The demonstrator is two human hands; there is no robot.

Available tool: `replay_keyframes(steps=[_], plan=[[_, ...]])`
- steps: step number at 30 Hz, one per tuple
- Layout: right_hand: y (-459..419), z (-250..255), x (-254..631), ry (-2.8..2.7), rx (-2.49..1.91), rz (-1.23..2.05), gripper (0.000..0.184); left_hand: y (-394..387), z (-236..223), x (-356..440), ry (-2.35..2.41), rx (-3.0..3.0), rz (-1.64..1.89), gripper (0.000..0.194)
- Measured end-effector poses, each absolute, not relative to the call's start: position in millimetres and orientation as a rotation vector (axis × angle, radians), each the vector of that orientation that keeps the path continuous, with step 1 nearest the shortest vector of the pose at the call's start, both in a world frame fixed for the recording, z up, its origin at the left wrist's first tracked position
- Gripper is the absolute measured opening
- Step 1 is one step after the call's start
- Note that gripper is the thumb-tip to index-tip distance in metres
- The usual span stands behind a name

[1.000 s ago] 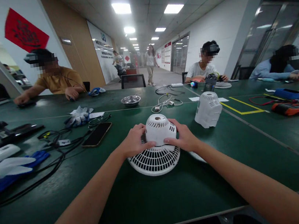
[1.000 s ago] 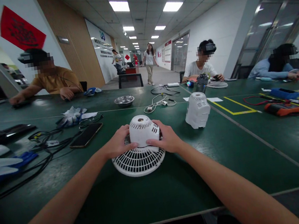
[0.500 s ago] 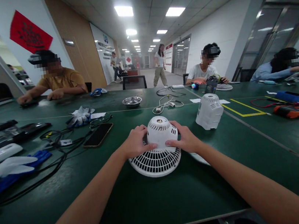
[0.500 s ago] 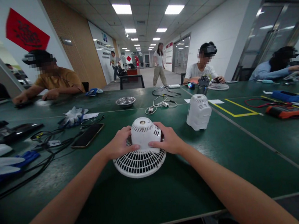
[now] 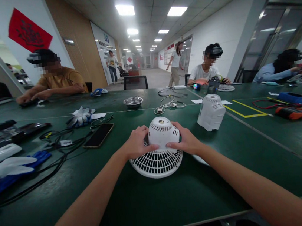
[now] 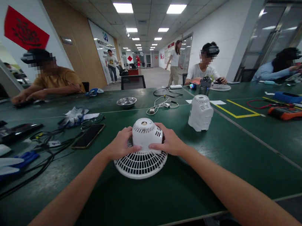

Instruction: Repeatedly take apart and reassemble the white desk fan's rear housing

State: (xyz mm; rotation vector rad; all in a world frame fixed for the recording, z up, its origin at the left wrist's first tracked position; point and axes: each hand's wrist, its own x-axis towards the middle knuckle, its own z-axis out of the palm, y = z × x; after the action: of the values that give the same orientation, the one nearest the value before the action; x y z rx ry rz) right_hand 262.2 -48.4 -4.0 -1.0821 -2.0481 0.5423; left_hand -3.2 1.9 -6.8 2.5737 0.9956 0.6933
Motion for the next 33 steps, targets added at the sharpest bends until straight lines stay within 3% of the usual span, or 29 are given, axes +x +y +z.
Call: replay_keyframes(steps=[11,27,31,33], plan=[[-47.2,0.8,263.3,-2.073,-1.073,0.562,0.072,0.6,-5.1,-2.2,1.003,2.589,0.679,0.066],[-48.6,-7.0,258.1,-2.081,-1.159,0.316,0.078,-2.4,-4.4,-1.0,1.09,2.668,0.641,0.065],[-55.7,-6.1,253.9,-2.071,-1.218,0.209,0.094,-4.7,-7.7,0.8,1.13,2.589,0.839,0.065],[-61.4,-4.0,250.7,-2.113,-1.199,0.294,0.099,-4.2,-10.6,0.4,1.042,2.508,0.89,0.075]])
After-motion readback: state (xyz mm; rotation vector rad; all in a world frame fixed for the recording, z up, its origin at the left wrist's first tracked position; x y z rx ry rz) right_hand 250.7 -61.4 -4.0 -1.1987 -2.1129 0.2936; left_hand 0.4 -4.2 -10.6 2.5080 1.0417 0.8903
